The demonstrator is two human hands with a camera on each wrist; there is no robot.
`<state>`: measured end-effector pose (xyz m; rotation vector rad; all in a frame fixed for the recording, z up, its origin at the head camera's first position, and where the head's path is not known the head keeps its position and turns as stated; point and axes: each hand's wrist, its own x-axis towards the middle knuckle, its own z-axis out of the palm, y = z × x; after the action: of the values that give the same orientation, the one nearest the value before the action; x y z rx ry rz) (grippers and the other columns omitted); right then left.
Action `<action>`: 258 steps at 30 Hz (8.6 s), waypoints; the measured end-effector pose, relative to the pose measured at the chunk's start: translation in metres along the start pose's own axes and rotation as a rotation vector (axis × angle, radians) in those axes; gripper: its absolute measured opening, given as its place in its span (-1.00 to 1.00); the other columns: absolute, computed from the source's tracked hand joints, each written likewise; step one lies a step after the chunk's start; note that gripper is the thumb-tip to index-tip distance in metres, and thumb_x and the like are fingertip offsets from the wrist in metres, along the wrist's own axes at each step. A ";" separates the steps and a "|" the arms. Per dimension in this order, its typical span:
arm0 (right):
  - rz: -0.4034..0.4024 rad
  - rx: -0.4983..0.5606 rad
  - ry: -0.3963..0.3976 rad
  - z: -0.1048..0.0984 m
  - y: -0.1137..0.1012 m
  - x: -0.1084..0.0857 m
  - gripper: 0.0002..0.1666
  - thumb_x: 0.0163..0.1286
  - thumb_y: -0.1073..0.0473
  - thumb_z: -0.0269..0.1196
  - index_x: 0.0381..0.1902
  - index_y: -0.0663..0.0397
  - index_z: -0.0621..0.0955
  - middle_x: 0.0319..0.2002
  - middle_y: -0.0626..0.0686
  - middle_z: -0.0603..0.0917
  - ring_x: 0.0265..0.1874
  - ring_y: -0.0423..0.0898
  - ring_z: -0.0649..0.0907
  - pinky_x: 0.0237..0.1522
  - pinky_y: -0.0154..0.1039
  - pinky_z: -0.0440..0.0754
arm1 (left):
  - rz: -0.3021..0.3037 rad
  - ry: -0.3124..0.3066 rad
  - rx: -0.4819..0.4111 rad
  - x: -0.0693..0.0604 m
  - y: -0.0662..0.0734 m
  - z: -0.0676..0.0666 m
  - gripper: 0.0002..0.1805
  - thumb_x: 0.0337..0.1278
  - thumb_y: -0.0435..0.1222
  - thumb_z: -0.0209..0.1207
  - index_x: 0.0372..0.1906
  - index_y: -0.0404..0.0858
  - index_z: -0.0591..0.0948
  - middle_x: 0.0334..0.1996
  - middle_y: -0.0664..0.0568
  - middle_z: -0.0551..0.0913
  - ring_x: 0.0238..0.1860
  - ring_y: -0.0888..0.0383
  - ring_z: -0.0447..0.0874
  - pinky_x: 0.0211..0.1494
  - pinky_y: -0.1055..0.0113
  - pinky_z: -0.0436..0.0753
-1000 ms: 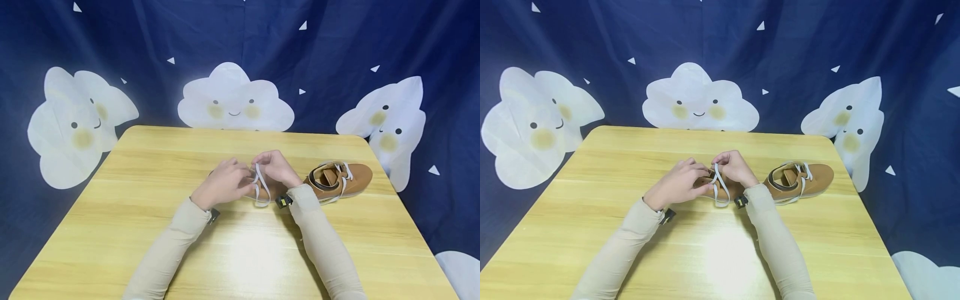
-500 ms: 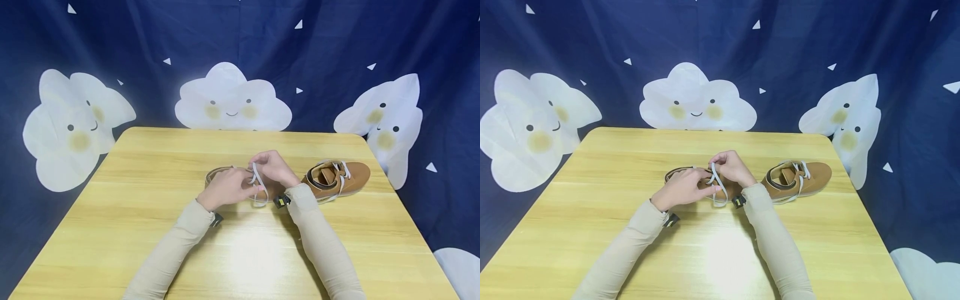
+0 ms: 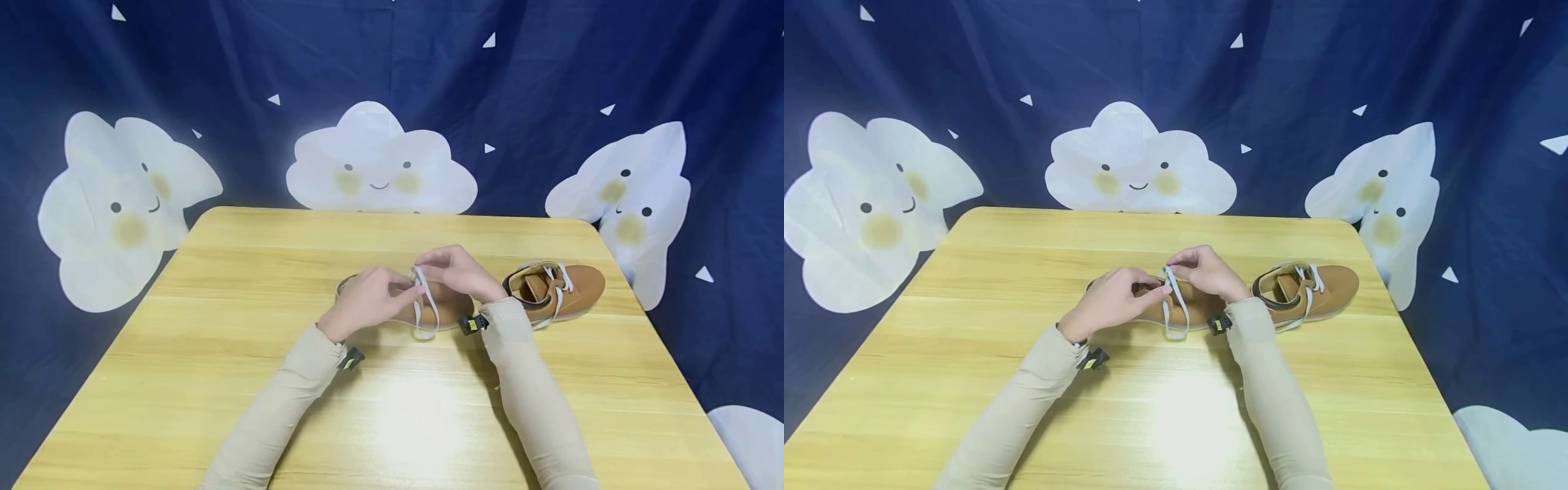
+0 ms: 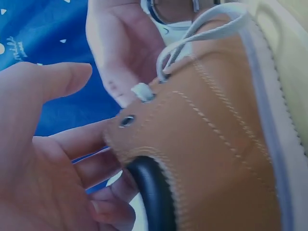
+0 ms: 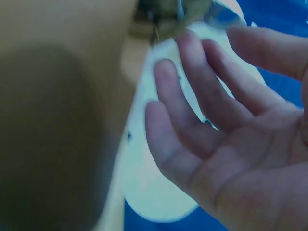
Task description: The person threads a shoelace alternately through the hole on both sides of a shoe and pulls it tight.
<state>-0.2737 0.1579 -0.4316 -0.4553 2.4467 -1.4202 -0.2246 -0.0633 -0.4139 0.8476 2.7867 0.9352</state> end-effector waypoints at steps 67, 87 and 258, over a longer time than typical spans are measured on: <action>0.184 -0.596 -0.283 0.002 -0.017 -0.026 -0.13 -0.09 0.24 0.64 0.23 0.16 0.57 0.06 0.08 0.69 0.06 0.03 0.64 0.24 0.02 0.61 | 0.410 -0.051 0.172 -0.093 0.079 -0.069 -0.69 0.47 -0.11 0.16 -0.46 -0.05 0.71 -0.51 0.30 0.54 -0.38 0.33 0.43 -0.18 0.43 0.53; 0.165 -0.582 -0.316 -0.001 -0.015 -0.026 -0.06 -0.04 0.16 0.65 0.32 0.22 0.52 0.16 0.13 0.66 0.15 0.08 0.62 0.32 0.03 0.56 | 0.048 -0.379 0.174 -0.066 0.033 -0.062 -0.57 0.40 -0.03 0.23 -0.65 -0.02 0.53 -0.66 0.29 0.46 -0.69 0.41 0.27 -0.58 0.45 0.32; 0.144 -0.555 -0.279 0.013 -0.012 -0.021 0.22 -0.04 0.15 0.66 0.51 0.34 0.31 0.44 0.33 0.46 0.42 0.28 0.47 0.53 0.19 0.35 | 0.151 0.122 0.440 -0.061 0.053 -0.047 -0.88 0.11 -0.40 0.30 -0.45 -0.16 0.63 -0.57 0.15 0.61 -0.58 0.26 0.45 -0.58 0.42 0.46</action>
<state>-0.2477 0.1501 -0.4256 -0.5333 2.5453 -0.5595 -0.1592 -0.0857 -0.3504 1.0979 3.1268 0.3964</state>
